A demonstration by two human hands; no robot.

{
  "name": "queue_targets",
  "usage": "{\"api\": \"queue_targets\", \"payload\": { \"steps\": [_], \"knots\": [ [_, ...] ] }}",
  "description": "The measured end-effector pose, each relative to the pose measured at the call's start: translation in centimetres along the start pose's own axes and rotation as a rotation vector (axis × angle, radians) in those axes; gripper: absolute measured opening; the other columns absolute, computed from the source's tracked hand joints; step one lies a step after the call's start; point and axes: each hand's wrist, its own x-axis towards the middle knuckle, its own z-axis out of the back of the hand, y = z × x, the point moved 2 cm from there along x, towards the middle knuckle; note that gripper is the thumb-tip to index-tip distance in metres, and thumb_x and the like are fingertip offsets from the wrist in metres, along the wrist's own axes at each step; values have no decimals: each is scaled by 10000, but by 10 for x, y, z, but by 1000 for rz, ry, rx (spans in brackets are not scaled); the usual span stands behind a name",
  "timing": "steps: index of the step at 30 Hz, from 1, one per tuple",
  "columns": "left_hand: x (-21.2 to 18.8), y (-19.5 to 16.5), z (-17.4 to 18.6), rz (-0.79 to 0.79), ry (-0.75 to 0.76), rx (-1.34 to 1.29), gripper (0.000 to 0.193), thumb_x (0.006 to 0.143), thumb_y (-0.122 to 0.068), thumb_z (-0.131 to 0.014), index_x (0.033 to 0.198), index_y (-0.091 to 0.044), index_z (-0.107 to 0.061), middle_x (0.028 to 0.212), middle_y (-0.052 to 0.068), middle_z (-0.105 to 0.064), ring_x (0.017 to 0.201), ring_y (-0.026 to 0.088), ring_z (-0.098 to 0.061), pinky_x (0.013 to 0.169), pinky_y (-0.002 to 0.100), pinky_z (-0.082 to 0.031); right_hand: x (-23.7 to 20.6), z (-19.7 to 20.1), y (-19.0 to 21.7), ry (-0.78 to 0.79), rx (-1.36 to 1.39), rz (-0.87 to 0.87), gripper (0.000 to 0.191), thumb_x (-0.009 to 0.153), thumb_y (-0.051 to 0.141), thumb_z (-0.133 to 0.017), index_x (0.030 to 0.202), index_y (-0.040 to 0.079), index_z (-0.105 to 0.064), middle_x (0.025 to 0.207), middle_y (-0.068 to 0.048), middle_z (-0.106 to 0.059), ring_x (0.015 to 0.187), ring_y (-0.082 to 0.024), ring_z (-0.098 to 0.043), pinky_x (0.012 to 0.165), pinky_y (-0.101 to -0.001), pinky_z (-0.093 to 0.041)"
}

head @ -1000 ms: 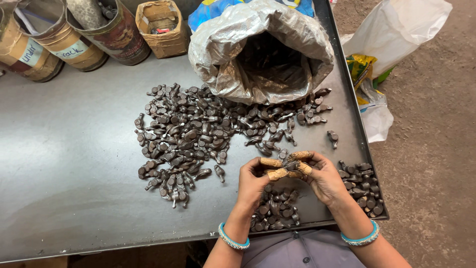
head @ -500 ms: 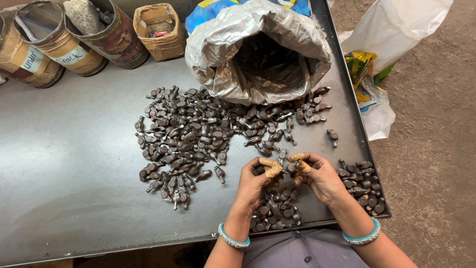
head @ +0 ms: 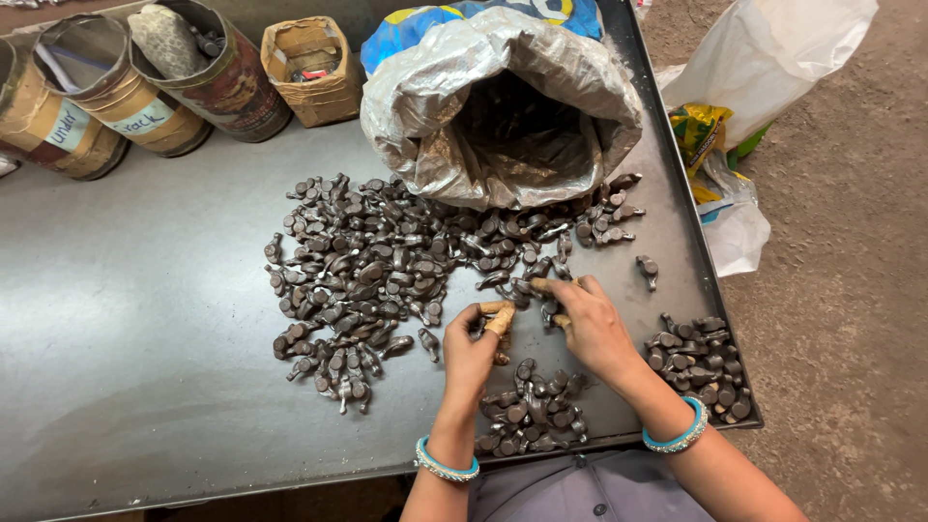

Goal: The person picks small dark metal castings one at a time from a pile on a metal table, turns each piece over in their fingers, and places it into one of several piles on the table. Near the end they sweep pieces together and another person reaches into the frame.

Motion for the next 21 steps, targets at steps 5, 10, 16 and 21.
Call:
{"api": "queue_targets", "payload": {
  "steps": [5,10,16,21],
  "knots": [
    [-5,-21,1,-89,-116,334,382,793,-159,-802,1155,-52,-743,857,95,-789,709,166,-714,681,330,-555,-12,-19,-35,35,350,-330,383,767,-50,-760,1120,67,-666,967,-86,-728,866,-179,-703,763,-305,-577],
    [-10,-41,-6,-165,-90,282,349,787,-124,-801,1128,-79,-746,913,77,-800,790,170,-735,734,320,-556,-31,-21,-68,96,1171,-556,304,829,-31,-758,1107,21,-646,970,-94,-747,862,-139,-722,757,-266,-600],
    [-9,-51,-8,-223,-138,401,466,736,-68,-823,1190,-93,-720,932,99,-788,844,254,-712,773,366,-531,-49,-15,-78,213,1507,-661,277,898,68,-746,1151,18,-643,1031,-155,-766,795,-142,-683,632,-251,-522],
    [-6,-42,-12,-146,-41,289,359,753,-87,-790,1109,-77,-748,948,99,-800,882,256,-775,812,357,-573,-50,-9,-74,257,1541,-689,285,892,114,-732,1147,29,-638,1029,-161,-772,798,-151,-700,659,-267,-549]
  ]
}}
